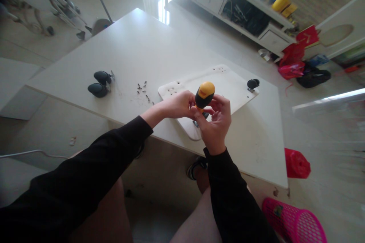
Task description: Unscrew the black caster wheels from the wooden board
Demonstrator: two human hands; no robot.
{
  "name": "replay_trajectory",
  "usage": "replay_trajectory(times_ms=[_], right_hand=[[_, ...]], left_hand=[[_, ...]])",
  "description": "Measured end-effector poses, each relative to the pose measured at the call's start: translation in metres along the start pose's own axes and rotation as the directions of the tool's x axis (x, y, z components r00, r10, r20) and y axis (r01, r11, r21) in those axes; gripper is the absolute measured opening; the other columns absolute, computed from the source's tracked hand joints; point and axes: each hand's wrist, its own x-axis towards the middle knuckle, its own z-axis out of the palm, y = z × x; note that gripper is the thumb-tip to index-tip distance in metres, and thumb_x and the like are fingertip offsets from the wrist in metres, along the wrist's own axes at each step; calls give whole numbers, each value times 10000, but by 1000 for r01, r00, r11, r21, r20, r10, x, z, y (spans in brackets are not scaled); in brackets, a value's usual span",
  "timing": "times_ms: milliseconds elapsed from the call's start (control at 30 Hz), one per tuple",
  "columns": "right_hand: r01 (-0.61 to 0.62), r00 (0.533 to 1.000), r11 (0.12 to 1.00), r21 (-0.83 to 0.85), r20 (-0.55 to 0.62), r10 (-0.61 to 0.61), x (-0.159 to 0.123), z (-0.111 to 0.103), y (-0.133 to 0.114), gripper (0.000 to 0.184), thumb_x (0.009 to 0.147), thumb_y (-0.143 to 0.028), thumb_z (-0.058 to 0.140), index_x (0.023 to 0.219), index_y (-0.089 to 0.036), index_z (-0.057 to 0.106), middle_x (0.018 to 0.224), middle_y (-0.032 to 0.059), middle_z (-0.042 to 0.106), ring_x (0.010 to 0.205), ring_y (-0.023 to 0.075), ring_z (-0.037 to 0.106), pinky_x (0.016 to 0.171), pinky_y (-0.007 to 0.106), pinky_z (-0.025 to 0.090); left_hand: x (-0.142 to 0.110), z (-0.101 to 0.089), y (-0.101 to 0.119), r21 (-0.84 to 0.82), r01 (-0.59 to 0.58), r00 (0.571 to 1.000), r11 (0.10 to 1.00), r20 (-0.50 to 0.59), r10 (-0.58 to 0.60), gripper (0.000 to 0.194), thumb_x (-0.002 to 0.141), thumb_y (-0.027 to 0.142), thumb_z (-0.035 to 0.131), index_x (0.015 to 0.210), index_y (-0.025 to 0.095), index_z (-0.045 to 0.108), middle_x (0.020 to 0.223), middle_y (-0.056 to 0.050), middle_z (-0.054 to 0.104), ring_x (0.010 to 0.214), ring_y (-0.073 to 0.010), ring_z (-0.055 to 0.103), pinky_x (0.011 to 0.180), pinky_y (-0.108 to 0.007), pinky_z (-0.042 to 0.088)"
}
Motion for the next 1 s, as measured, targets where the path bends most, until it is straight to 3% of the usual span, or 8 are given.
replay_trajectory(times_ms=[133,333,500,600,867,1000], right_hand=[[4,1000,1000,-18,0,-4,-1,-1,1,580,723,-250,924,1197,-328,598,1037,-36,723,906,149,753,617,212,577],[40,999,999,35,27,-41,-1,1,0,582,701,-221,941,1167,-315,606,1021,-46,726,898,146,766,679,247,624],[68,997,997,37,35,-69,0,4,-2,485,760,-226,914,1126,-295,603,978,-46,736,837,145,781,676,264,647],[65,998,998,27,14,-65,-1,3,-1,534,734,-216,929,1149,-300,604,983,-47,726,856,144,780,654,242,635],[50,998,998,36,31,-51,-1,2,0,575,730,-180,904,1199,-311,599,1028,-41,722,891,147,779,620,217,605],[34,999,999,30,22,-35,-2,1,1,582,732,-169,894,1211,-315,597,1030,-38,725,895,151,778,602,216,594]], left_hand=[[-1,-6,1,45,9,996,999,87,-13,185,730,267,824,645,130,734,566,40,547,585,-71,454,590,-230,340],[-1,-1,5,86,58,998,995,-8,-57,210,701,217,820,573,122,682,524,70,411,561,-56,357,566,-238,293],[-2,-1,6,86,34,999,996,11,-35,159,703,224,824,638,122,721,546,65,459,570,-65,387,574,-244,298],[-2,-4,5,95,34,997,995,63,-40,159,726,234,809,636,125,735,542,52,502,582,-73,421,607,-248,325],[0,1,2,101,21,1000,995,-24,-19,153,690,194,848,647,120,722,568,54,508,593,-71,422,603,-249,330],[-1,-2,2,105,12,999,994,40,-16,135,702,215,837,674,124,742,559,57,498,582,-72,422,607,-249,334]])
